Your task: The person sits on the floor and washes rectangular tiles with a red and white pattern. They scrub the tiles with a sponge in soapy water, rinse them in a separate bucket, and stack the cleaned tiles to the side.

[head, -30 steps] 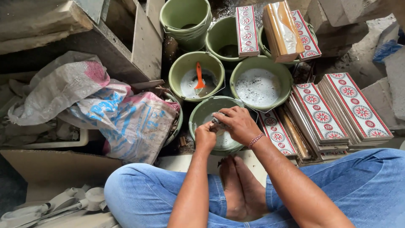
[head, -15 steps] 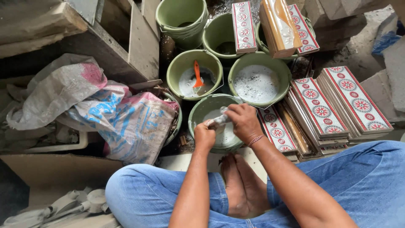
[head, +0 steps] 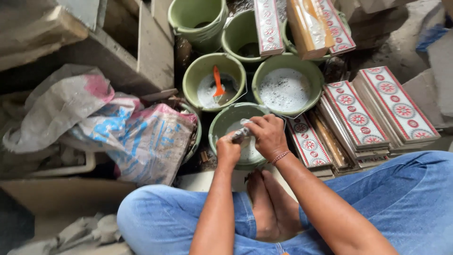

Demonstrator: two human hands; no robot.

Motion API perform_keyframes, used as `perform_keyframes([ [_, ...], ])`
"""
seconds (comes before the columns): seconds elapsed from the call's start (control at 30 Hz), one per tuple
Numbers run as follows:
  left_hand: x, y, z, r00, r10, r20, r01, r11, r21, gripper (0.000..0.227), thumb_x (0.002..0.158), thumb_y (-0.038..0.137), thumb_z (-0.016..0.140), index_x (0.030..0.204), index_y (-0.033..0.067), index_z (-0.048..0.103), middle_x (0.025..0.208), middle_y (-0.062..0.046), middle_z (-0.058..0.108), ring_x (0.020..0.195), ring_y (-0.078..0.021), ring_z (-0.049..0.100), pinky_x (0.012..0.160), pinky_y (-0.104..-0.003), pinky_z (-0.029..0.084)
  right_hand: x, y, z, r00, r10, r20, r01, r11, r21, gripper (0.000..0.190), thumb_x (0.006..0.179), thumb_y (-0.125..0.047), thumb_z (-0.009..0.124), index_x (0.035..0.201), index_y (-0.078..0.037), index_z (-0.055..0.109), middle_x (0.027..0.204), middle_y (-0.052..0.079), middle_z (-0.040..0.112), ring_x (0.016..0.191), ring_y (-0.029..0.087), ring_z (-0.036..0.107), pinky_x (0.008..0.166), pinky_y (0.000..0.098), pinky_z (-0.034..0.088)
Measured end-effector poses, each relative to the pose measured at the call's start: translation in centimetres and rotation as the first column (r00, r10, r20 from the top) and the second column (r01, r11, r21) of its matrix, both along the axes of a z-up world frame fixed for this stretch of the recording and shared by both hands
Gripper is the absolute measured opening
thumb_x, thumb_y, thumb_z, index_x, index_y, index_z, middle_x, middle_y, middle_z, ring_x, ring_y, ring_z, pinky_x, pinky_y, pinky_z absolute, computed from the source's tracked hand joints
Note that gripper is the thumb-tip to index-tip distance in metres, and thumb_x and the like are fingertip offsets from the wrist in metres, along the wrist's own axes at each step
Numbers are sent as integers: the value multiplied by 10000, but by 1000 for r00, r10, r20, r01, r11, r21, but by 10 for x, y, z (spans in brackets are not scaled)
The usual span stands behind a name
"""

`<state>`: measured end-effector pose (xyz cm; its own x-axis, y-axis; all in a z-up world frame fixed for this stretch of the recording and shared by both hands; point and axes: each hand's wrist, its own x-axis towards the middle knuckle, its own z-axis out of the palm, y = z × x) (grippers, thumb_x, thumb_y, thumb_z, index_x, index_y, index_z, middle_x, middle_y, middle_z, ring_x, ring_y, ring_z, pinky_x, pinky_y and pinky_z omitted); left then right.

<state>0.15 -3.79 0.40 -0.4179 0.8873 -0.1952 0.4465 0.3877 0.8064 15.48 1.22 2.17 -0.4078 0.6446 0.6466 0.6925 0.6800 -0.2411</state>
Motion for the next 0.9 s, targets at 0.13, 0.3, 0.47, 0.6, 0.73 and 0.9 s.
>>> perform_keyframes([
  [0.13,-8,0,-26,997,78,9,-77,996,-54,131,870,214,692,898,261,811,880,-63,783,1050,-350,701,929,-473,557,13,7,-9,990,-126,66,139,951,-276,374,777,-214,706,1137,-314,700,1166,-91,657,1088,220,561,885,422,433],
  [0.3,2,19,-24,1000,16,-16,-16,1000,-17,140,855,170,681,903,167,814,894,-172,763,1039,-418,686,920,-537,545,-31,-23,32,988,136,-72,-145,980,-134,418,710,-142,715,1098,-296,714,1133,-77,665,1024,218,556,864,411,415],
  [0.47,-5,3,-33,998,61,-11,-62,996,-67,124,814,188,704,878,155,805,861,-145,771,1002,-387,713,868,-532,563,-7,-11,1,996,83,-27,-83,996,-19,314,839,-131,625,1060,-340,704,1077,-95,670,967,205,569,832,384,427],
  [0.6,-15,4,-33,997,76,-4,-76,995,-68,131,842,232,699,882,229,823,885,-100,781,1011,-342,718,875,-462,584,36,18,-30,971,-176,162,218,928,-301,436,734,-150,619,1138,-295,698,1200,-68,664,1069,242,582,861,436,457],
  [0.73,-19,9,-54,999,45,-6,-46,998,-30,158,866,191,665,818,219,813,910,-78,780,972,-344,725,861,-446,579,7,6,30,995,-83,-49,71,976,-204,543,668,-90,638,1167,-293,704,1133,-30,665,953,275,612,795,446,480],
  [0.9,-14,28,-74,994,74,-77,-86,983,-165,181,813,201,707,879,54,789,805,-161,752,884,-366,742,790,-507,581,-36,-27,5,992,116,-46,-117,993,-27,244,825,-200,671,1041,-315,677,1062,-76,669,927,204,574,835,389,427],
])
